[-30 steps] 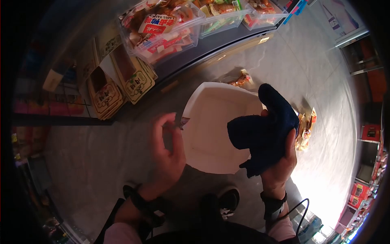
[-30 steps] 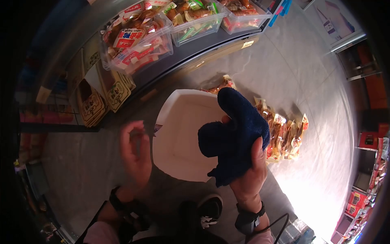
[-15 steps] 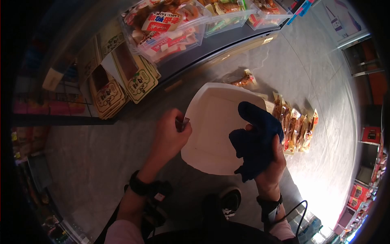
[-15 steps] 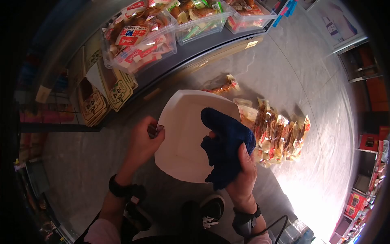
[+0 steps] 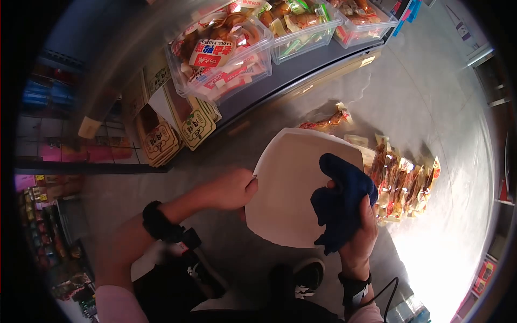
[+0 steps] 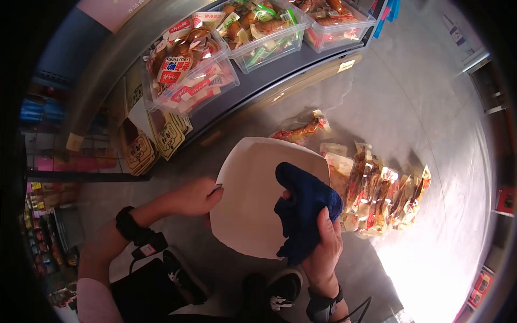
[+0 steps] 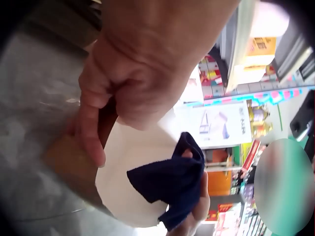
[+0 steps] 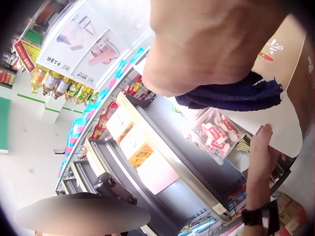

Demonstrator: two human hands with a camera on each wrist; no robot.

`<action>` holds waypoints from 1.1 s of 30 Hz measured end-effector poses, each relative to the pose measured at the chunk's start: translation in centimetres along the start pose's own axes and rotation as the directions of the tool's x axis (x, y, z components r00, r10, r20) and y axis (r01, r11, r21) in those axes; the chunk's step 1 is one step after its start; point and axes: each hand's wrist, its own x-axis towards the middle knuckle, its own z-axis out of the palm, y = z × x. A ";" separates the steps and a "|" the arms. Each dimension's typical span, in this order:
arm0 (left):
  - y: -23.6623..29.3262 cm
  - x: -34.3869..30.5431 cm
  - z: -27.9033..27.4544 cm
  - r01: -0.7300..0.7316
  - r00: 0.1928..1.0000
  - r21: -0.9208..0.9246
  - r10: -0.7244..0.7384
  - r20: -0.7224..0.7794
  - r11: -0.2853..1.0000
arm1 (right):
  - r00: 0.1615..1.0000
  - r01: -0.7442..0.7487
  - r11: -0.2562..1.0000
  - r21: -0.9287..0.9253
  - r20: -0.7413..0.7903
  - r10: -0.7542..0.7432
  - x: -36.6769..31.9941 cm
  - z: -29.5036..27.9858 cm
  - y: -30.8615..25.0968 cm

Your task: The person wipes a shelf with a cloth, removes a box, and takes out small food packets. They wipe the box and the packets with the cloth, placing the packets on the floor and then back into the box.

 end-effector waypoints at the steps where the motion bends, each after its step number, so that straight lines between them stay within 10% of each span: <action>1: 1.0 -0.7 0.1 -0.010 1.000 -0.010 0.010 0.026 1.000 | 1.000 0.004 1.000 -0.010 -0.008 -0.004 0.1 -0.3 -0.1; 13: 4.0 -4.6 0.2 -0.164 0.836 0.255 0.272 -0.477 0.953 | 0.985 -0.168 0.956 -0.242 -0.010 0.171 1.5 0.6 -0.6; 30: 4.5 -1.6 -4.6 -0.207 0.971 0.153 0.222 -0.087 0.966 | 0.997 -0.054 0.837 -0.544 0.012 0.073 4.5 1.8 -0.7; 33: 2.3 -1.0 -3.5 -0.188 0.980 0.069 0.191 -0.048 0.980 | 0.991 0.136 -0.004 -0.991 0.136 -0.005 3.8 4.3 -1.9</action>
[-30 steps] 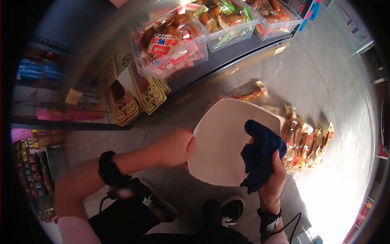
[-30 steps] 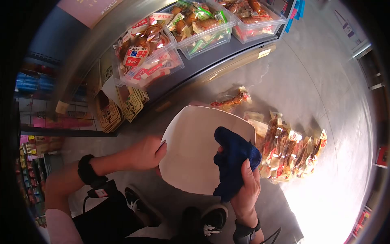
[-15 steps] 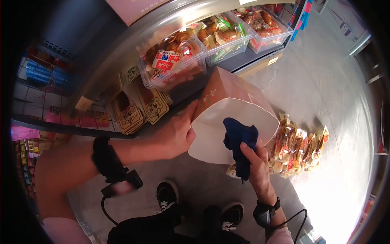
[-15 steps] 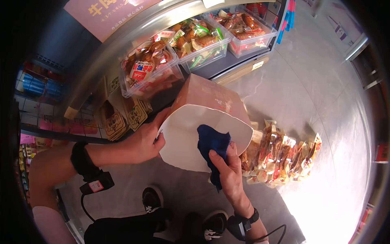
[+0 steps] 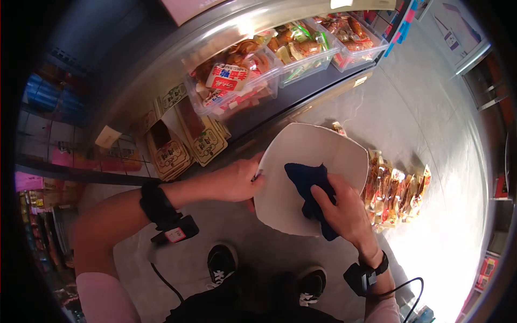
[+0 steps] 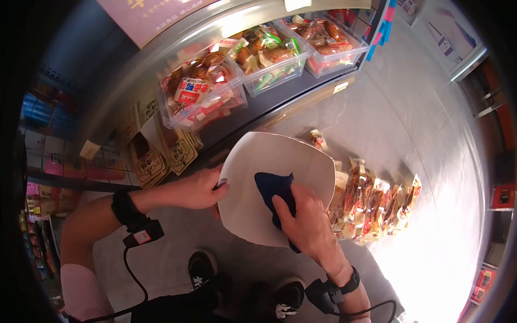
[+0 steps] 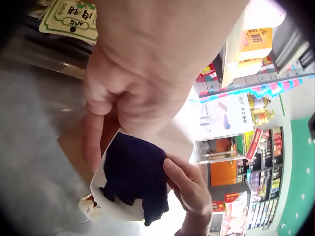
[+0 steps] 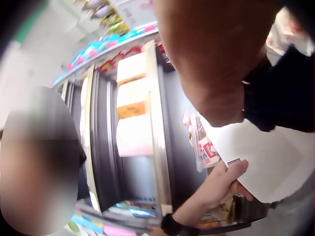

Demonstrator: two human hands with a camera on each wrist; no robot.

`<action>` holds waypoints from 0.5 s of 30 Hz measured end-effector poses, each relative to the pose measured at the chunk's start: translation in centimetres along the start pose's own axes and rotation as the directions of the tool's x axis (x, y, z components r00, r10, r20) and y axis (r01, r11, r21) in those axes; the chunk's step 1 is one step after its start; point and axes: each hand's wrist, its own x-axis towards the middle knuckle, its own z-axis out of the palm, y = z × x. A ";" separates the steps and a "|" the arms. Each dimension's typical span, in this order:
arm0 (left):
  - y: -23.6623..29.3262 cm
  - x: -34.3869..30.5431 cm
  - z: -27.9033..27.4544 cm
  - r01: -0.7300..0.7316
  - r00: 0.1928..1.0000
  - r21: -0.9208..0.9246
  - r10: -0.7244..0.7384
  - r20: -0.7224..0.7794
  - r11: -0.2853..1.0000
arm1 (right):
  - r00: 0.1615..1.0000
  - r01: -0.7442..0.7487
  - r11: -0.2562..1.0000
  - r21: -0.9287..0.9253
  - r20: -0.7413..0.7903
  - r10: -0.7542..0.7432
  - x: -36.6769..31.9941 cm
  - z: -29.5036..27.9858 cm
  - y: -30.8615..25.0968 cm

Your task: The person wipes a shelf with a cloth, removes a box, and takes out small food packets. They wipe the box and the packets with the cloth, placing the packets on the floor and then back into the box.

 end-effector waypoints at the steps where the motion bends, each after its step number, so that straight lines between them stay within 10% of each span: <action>1: 0.3 -0.2 0.2 -0.005 0.999 0.000 0.005 -0.037 1.000 | 0.999 0.030 1.000 0.003 0.019 -0.030 -0.1 0.2 -0.4; 3: 1.9 0.2 -1.6 0.154 0.975 0.339 -0.199 0.102 0.928 | 0.918 0.359 0.928 -0.102 -0.142 -0.371 0.0 0.3 -1.3; 5: 1.8 0.8 -2.7 0.042 0.983 0.715 0.099 -0.154 0.698 | 0.927 0.375 0.926 0.039 -0.020 -0.374 -0.9 -0.6 -4.5; 8: 3.6 2.0 -3.6 -0.016 0.868 0.556 0.288 -0.405 0.831 | 0.839 0.542 0.836 0.084 0.005 -0.544 -1.6 -0.6 -7.9; 10: 5.0 3.1 -3.0 -0.255 0.945 -0.204 0.199 -0.260 0.945 | 0.720 0.693 0.721 -0.013 -0.050 -0.693 -1.7 0.5 -9.5; 11: 5.1 4.4 -2.4 -0.270 0.944 -0.214 0.214 -0.253 0.939 | 0.550 0.812 0.541 -0.218 -0.024 -0.835 -1.6 1.2 -10.0; 12: 4.8 5.9 -1.7 -0.119 0.990 -0.604 0.139 -0.014 0.788 | 0.362 0.862 0.314 -0.399 0.049 -0.931 -1.5 2.0 -10.2; 13: 4.8 6.7 -1.4 0.129 0.958 -0.846 0.155 0.241 0.517 | 0.369 0.857 0.315 -0.409 0.060 -0.927 -1.2 2.7 -10.1; 15: 4.0 8.1 -0.5 0.227 0.929 -0.915 0.209 0.307 0.334 | 0.248 0.841 0.135 -0.525 0.151 -0.957 -0.9 4.3 -9.7</action>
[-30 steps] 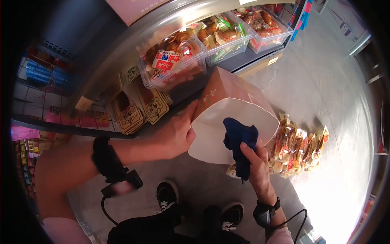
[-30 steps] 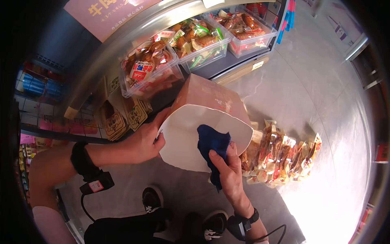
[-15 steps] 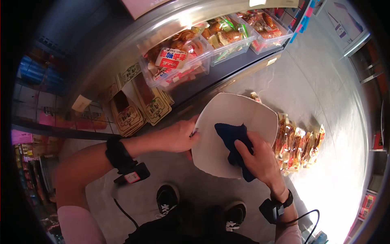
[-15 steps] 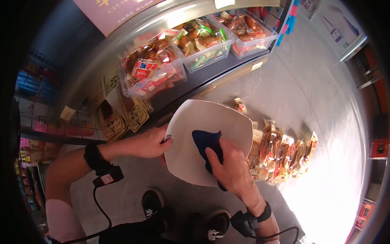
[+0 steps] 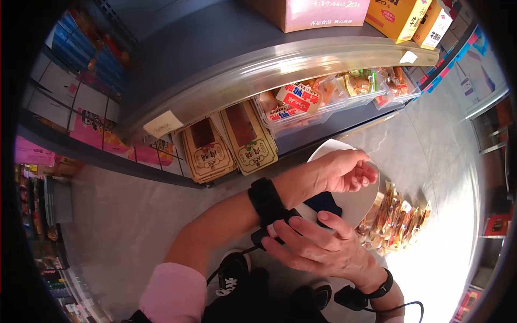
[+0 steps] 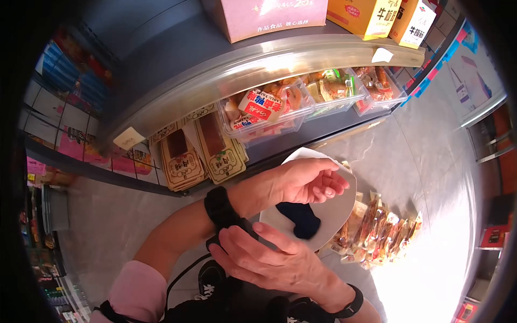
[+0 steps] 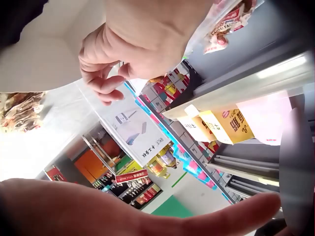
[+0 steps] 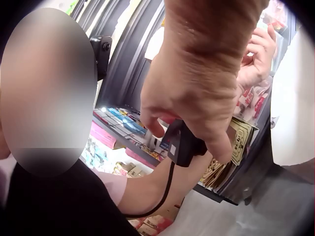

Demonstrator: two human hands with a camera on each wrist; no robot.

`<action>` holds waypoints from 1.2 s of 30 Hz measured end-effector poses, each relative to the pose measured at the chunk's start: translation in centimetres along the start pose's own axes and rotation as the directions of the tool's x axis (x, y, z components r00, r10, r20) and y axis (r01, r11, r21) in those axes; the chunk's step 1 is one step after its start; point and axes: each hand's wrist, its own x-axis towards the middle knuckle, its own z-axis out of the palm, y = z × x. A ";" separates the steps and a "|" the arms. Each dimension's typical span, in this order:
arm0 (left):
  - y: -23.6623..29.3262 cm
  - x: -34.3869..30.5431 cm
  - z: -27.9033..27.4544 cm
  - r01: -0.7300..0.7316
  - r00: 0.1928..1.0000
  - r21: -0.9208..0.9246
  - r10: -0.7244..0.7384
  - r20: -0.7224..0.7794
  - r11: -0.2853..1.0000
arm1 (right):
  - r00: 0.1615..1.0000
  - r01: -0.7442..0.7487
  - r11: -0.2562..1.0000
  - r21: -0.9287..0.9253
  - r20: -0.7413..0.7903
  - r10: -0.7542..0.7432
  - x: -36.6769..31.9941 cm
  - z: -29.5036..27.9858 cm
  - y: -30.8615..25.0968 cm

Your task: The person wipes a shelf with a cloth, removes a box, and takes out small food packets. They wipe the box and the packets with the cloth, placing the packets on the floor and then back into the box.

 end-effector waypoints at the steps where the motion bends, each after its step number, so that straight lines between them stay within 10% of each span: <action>1: -0.6 0.8 -0.6 -0.036 0.999 -0.134 0.037 0.004 0.990 | 1.000 0.018 0.999 -0.027 0.024 -0.018 0.3 0.4 0.1; 6: -1.2 1.1 -1.5 -0.058 0.992 -0.219 0.031 -0.123 0.974 | 0.991 0.056 0.997 -0.047 0.126 -0.050 2.5 0.8 0.7; 9: -2.3 0.0 -1.8 -0.045 0.968 0.198 0.091 -0.232 0.979 | 0.998 0.039 0.999 0.007 0.051 -0.039 4.0 0.5 0.6; 12: -3.6 -1.1 -1.4 0.002 0.975 0.655 0.144 -0.169 0.756 | 0.998 0.063 0.997 0.037 0.015 -0.064 5.0 0.5 0.2; 15: -5.0 -1.9 -2.2 -0.252 0.927 0.857 0.366 0.081 0.450 | 0.998 0.065 0.995 0.081 0.015 -0.066 4.7 1.4 -1.0; 26: -6.7 0.4 -0.5 -0.494 0.840 0.455 0.542 0.029 0.741 | 0.997 -0.014 0.985 0.175 0.081 0.000 2.8 0.8 -2.5; 30: -5.6 0.2 -1.5 -0.174 0.984 -0.173 0.163 -0.073 0.969 | 0.998 -0.059 0.986 0.155 0.039 0.054 2.0 1.2 -2.2; 36: -5.7 0.2 -3.7 -0.170 0.980 -0.387 0.195 0.026 0.906 | 0.994 -0.094 0.965 0.245 -0.035 0.106 2.7 0.9 -2.7</action>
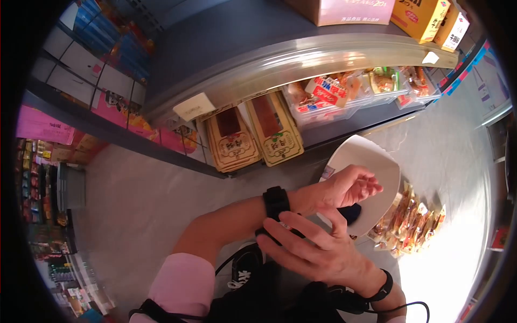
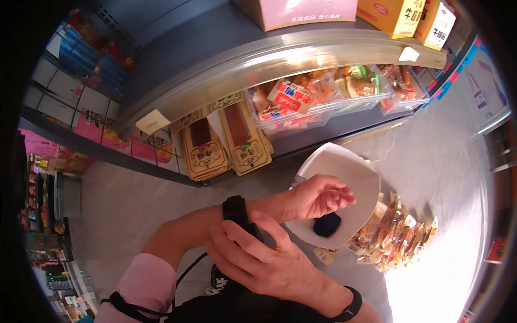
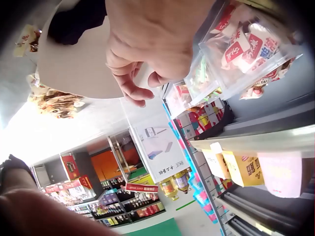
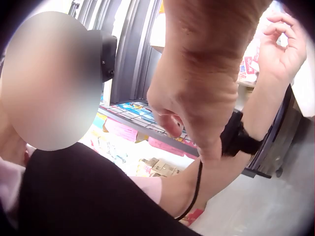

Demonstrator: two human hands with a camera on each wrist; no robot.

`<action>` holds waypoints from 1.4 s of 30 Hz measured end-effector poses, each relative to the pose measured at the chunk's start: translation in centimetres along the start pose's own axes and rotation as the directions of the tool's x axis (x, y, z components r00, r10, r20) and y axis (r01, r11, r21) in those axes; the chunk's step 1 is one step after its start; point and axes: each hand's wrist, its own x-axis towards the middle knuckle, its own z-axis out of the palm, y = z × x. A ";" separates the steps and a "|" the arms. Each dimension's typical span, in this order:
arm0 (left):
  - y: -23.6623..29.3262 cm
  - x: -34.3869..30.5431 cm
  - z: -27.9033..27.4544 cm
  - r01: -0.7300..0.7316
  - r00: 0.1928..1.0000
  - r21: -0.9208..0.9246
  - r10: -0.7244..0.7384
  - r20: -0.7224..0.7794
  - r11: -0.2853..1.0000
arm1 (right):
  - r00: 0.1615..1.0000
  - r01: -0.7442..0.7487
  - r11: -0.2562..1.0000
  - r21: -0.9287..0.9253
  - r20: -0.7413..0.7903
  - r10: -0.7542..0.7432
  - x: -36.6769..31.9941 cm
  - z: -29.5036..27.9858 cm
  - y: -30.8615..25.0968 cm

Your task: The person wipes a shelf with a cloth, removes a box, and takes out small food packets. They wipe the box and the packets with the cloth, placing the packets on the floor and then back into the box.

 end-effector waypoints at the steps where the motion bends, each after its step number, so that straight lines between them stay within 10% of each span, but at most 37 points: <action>1: 0.7 0.2 -0.3 -0.014 1.000 -0.043 0.014 -0.007 0.999 | 0.996 0.083 0.992 0.098 -0.001 -0.084 -0.1 -0.1 -0.2; 4: 3.8 1.3 -0.7 -0.040 0.997 -0.121 0.047 0.054 0.992 | 0.970 0.232 0.930 0.285 0.007 -0.244 -0.1 1.1 -0.8; 9: 6.7 2.4 0.8 0.079 0.984 -0.147 -0.053 0.172 0.986 | 0.964 0.000 0.644 0.765 0.171 -0.202 -0.3 3.9 -2.3; 16: 7.4 3.5 2.3 0.051 0.995 0.058 -0.056 0.085 0.997 | 0.964 -0.108 0.502 0.858 0.213 -0.157 0.2 4.4 -3.7; 18: 7.6 3.5 1.8 -0.026 0.998 0.146 0.018 0.052 0.989 | 0.963 -0.227 0.141 0.964 0.244 -0.118 0.3 4.2 -3.6; 21: 7.6 3.5 -0.1 0.004 0.999 0.088 -0.008 0.049 0.996 | 0.941 -0.271 -0.016 0.962 0.262 -0.216 1.7 3.1 -2.7; 31: 4.7 1.8 -0.3 -0.002 0.994 0.064 -0.005 0.110 0.998 | 0.822 -0.507 0.147 0.849 0.528 -0.214 3.3 -0.4 -2.2; 34: 4.9 1.6 -0.3 -0.022 0.989 0.018 0.019 0.149 1.000 | 0.850 -0.481 0.383 0.788 0.527 -0.018 3.3 -0.7 -3.3; 36: 4.1 1.7 -0.5 -0.051 0.990 -0.089 0.062 0.124 0.995 | 0.965 -0.254 0.556 0.791 0.245 0.092 3.8 -0.2 -3.9; 39: 2.0 2.1 -0.2 -0.064 0.988 -0.136 0.082 0.129 0.989 | 0.980 -0.191 0.525 0.829 0.130 0.151 5.5 0.0 -4.7; 42: -0.1 2.7 0.9 -0.035 0.990 -0.182 0.058 0.127 0.983 | 0.959 -0.176 0.586 0.791 0.271 -0.078 5.6 1.6 -4.6</action>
